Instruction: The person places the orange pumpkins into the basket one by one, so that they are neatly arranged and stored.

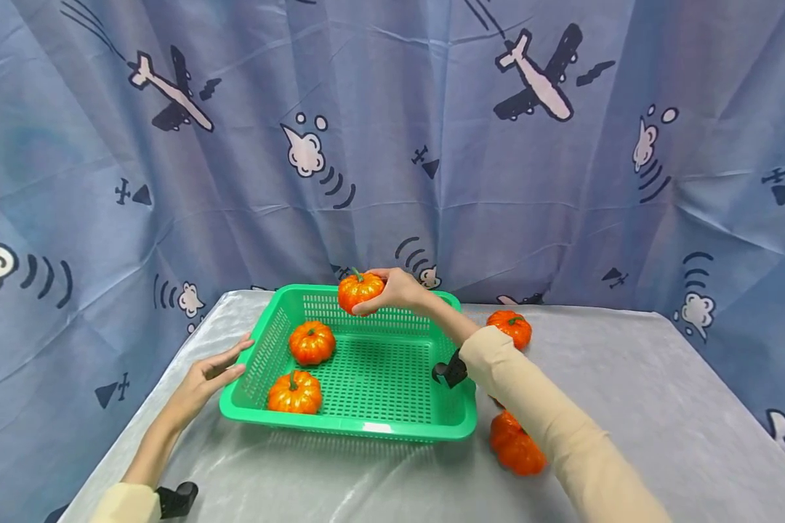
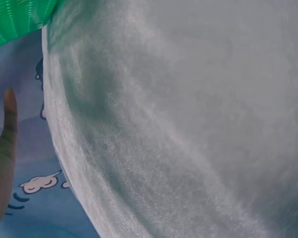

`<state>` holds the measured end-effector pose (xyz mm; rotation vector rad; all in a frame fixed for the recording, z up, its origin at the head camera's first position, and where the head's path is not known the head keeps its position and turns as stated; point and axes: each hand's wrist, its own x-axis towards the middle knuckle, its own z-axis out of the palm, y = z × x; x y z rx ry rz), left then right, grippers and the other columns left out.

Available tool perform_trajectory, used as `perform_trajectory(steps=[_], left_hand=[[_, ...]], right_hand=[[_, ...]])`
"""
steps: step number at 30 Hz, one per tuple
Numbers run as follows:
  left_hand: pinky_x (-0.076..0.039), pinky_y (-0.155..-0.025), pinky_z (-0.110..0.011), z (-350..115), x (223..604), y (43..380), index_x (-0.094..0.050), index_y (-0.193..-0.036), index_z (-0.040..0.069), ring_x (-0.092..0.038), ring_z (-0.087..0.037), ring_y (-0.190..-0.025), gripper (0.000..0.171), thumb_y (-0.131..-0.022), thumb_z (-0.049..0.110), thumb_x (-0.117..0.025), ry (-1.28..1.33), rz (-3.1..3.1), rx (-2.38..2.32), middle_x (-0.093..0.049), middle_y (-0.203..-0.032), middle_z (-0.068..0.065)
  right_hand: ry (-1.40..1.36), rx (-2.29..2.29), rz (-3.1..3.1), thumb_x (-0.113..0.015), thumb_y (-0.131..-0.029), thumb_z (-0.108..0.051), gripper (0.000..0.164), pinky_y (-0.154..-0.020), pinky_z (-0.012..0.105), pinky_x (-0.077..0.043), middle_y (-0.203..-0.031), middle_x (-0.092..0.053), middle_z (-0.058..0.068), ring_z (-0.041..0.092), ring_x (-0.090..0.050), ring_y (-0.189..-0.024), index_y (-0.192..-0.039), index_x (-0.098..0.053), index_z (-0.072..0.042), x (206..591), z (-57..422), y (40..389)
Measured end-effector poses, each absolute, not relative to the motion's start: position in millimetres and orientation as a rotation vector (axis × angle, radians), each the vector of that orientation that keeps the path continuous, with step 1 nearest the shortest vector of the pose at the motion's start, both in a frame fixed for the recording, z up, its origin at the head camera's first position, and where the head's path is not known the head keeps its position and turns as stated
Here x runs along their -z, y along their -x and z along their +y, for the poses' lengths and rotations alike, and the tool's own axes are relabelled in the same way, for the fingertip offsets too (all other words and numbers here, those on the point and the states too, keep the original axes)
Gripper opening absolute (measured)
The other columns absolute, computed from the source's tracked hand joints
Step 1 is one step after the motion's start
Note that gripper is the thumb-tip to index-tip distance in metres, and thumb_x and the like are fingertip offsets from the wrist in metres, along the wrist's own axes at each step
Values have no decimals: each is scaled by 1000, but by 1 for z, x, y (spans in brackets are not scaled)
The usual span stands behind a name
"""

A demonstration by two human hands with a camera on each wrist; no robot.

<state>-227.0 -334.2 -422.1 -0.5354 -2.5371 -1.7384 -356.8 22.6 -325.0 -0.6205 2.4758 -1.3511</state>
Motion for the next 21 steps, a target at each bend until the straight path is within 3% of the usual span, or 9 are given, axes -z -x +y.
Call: perform_trajectory(steps=[14, 21], left_hand=[[-32, -97, -9, -335, 424, 226, -42, -145, 6, -27, 11, -131, 47, -99, 12, -51, 558, -2541, 1721, -24, -155, -15], [-29, -98, -7, -335, 426, 227, -44, -144, 6, -26, 11, -132, 46, -99, 13, -51, 556, -2529, 1733, -25, -155, -14]], right_hand=[[541, 1066, 2609, -87, -67, -13, 75, -80, 31, -54, -118, -61, 16, 28, -61, -102, -133, -54, -1, 350, -4, 350], [455, 851, 2739, -92, -61, -19, 76, -84, 33, -53, -119, -61, 15, 30, -59, -107, -127, -60, -2, 359, -4, 343]])
